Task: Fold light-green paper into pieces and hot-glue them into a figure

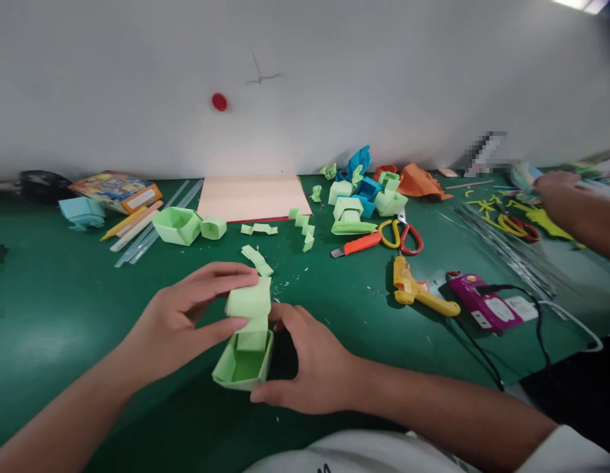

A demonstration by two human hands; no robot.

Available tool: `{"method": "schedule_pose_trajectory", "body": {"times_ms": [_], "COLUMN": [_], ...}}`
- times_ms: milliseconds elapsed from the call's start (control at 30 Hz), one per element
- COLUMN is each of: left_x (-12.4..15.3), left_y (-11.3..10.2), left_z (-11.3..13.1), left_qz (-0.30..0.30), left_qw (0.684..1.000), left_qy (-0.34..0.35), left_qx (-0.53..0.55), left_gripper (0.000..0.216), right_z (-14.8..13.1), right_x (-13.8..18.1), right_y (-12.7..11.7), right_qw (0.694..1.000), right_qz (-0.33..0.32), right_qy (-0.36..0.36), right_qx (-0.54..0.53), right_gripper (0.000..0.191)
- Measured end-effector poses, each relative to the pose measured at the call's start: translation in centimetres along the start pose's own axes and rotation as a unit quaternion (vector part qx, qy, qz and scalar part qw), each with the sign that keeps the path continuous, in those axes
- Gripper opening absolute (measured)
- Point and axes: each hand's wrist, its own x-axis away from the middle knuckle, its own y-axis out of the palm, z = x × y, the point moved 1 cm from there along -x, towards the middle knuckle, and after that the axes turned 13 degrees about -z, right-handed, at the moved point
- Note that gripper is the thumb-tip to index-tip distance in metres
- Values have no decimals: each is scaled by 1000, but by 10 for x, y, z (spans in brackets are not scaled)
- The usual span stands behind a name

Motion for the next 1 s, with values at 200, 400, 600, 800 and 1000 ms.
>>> {"method": "schedule_pose_trajectory", "body": {"times_ms": [200, 400, 600, 800, 1000], "left_x": [1, -3, -7, -8, -5], "left_y": [9, 26, 39, 43, 42], "left_z": [1, -2, -3, -3, -10], "left_qz": [-9, 20, 79, 61, 28], "left_qw": [999, 995, 994, 996, 994], "left_qy": [27, 96, 36, 44, 59], "left_qx": [14, -12, -61, -49, -87], "left_gripper": [39, 37, 30, 27, 28], "right_z": [7, 34, 36, 33, 37], "right_x": [-12, -14, -15, -14, -14], "right_y": [2, -19, -21, -22, -21], "right_qw": [998, 995, 997, 997, 997], "right_qz": [35, 103, 78, 71, 67], "right_qy": [14, -5, -26, -25, -25], "right_qx": [47, 5, 10, -17, -41], "right_gripper": [59, 75, 77, 60, 72]}}
